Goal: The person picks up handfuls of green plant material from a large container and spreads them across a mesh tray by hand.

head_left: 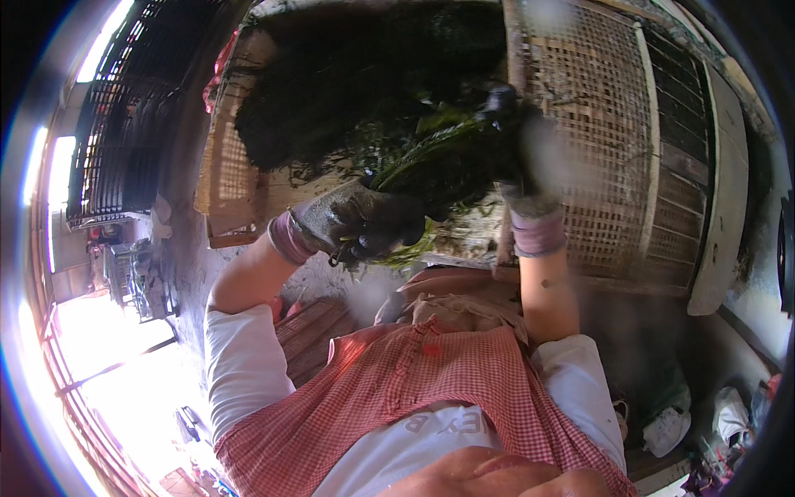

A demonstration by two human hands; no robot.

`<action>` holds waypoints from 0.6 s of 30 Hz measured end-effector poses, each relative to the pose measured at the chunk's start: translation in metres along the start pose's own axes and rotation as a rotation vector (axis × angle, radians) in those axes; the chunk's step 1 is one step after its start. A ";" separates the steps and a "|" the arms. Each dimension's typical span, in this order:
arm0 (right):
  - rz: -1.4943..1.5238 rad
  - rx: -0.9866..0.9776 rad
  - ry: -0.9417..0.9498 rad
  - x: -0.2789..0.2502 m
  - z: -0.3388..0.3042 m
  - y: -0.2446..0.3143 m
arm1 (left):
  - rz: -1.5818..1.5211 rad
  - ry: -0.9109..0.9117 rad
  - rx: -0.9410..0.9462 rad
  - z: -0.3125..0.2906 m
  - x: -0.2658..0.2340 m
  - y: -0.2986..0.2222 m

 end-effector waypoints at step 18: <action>-1.236 -0.534 -0.590 0.319 -0.272 0.677 | 0.591 0.259 0.306 0.653 0.157 -0.005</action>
Point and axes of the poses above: each hand's wrist, its own z-axis towards the middle knuckle, its own x-axis out of the palm, y = z × x, the point moved 7 cm from there along z, towards the middle knuckle, and after that the axes turned 11 degrees about z, right-handed, at the moved point
